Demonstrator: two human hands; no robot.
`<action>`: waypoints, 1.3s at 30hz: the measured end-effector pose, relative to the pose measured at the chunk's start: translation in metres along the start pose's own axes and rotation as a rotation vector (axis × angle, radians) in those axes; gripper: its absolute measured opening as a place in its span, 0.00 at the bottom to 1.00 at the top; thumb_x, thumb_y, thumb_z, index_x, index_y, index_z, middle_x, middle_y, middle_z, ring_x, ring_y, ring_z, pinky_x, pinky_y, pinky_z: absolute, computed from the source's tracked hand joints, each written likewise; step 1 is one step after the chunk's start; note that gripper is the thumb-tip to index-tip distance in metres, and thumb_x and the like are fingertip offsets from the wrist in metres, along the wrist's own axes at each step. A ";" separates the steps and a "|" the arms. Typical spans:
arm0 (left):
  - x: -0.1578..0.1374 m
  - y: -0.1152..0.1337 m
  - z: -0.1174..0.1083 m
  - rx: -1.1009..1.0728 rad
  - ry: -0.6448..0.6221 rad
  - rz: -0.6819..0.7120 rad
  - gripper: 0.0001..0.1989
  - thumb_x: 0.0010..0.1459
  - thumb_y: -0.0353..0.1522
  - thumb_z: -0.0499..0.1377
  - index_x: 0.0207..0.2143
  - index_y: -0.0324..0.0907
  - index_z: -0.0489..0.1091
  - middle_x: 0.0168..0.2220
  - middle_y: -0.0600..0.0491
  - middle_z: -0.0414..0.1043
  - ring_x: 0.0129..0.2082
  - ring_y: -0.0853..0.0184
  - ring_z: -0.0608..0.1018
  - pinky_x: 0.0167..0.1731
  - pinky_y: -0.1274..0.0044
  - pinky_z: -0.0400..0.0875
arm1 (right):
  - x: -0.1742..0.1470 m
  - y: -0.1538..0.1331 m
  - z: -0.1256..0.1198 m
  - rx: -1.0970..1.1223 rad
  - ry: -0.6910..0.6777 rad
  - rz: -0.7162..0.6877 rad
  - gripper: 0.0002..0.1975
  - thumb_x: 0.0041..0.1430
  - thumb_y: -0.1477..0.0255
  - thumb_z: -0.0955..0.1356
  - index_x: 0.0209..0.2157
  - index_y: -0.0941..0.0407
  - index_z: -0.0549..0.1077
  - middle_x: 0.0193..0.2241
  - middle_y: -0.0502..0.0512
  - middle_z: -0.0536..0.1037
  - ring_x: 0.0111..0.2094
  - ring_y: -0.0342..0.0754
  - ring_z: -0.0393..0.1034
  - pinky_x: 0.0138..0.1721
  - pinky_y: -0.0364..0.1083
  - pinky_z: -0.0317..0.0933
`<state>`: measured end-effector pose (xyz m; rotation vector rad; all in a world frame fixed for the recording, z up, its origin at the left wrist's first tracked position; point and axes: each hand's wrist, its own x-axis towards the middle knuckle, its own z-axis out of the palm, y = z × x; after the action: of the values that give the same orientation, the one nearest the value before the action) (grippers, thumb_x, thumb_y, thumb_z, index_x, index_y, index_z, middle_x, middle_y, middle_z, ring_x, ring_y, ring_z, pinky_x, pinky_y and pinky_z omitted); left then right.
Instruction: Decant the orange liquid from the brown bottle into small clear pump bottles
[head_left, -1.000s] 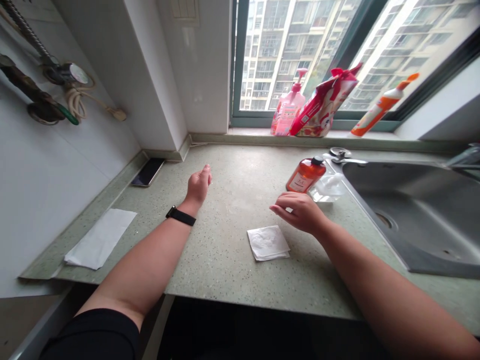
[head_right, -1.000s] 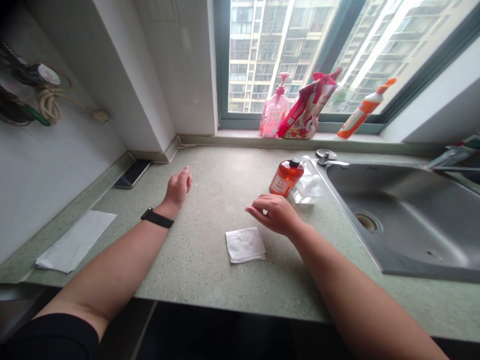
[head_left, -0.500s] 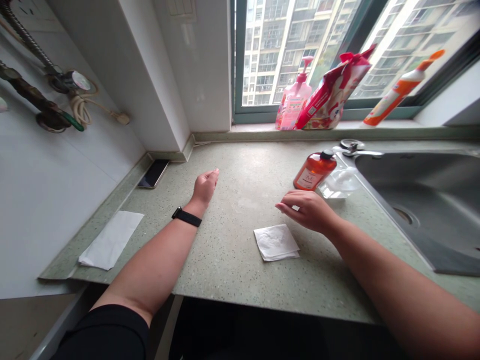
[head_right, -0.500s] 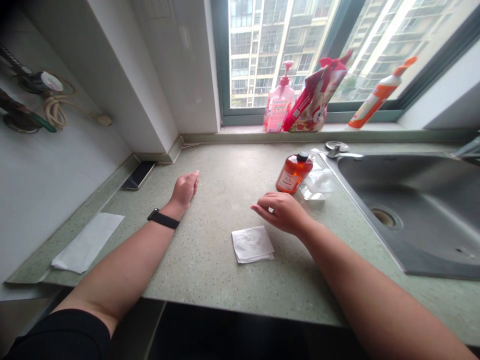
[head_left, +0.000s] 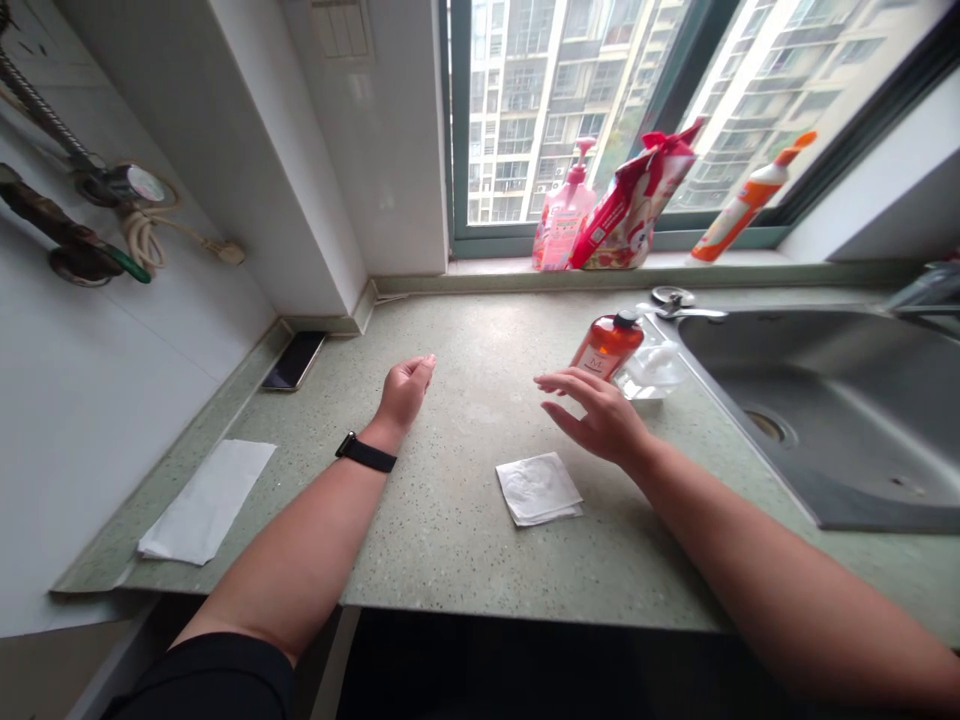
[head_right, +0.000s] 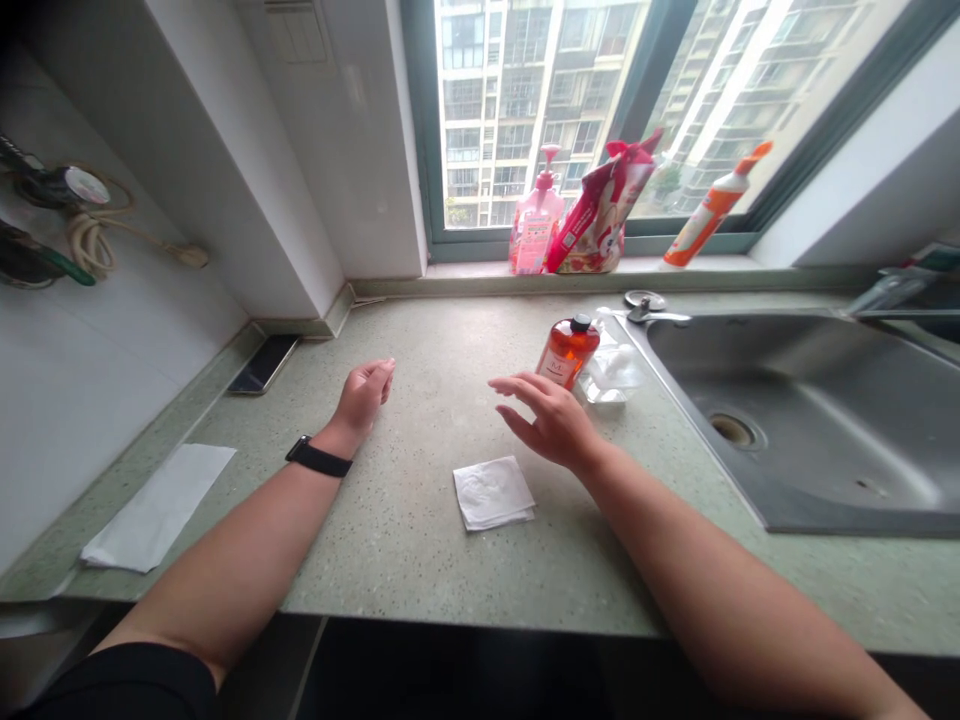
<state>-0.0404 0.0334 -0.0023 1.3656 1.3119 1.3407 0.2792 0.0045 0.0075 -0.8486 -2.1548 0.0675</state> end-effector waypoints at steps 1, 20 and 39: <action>0.000 0.000 0.000 0.006 -0.003 0.005 0.25 0.63 0.47 0.60 0.20 0.45 0.56 0.18 0.61 0.49 0.18 0.72 0.54 0.20 0.76 0.50 | 0.001 0.000 -0.003 -0.050 0.083 -0.017 0.13 0.70 0.68 0.70 0.54 0.49 0.78 0.45 0.57 0.85 0.43 0.53 0.81 0.47 0.55 0.77; -0.010 0.007 0.003 0.105 -0.077 0.097 0.20 0.65 0.45 0.59 0.23 0.44 0.67 0.17 0.60 0.50 0.19 0.70 0.55 0.21 0.77 0.50 | 0.010 0.042 -0.032 -0.530 0.179 0.405 0.29 0.66 0.60 0.69 0.67 0.52 0.68 0.61 0.66 0.77 0.66 0.70 0.67 0.73 0.81 0.35; -0.040 0.027 0.019 0.437 -0.222 0.816 0.39 0.61 0.53 0.70 0.67 0.46 0.64 0.60 0.40 0.75 0.60 0.50 0.79 0.62 0.56 0.75 | 0.007 -0.037 -0.010 0.116 0.218 0.033 0.32 0.64 0.62 0.76 0.65 0.46 0.63 0.57 0.61 0.77 0.60 0.61 0.74 0.61 0.63 0.75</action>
<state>-0.0137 -0.0078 0.0157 2.4513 0.9453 1.3726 0.2623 -0.0223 0.0303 -0.7865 -1.9145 0.1108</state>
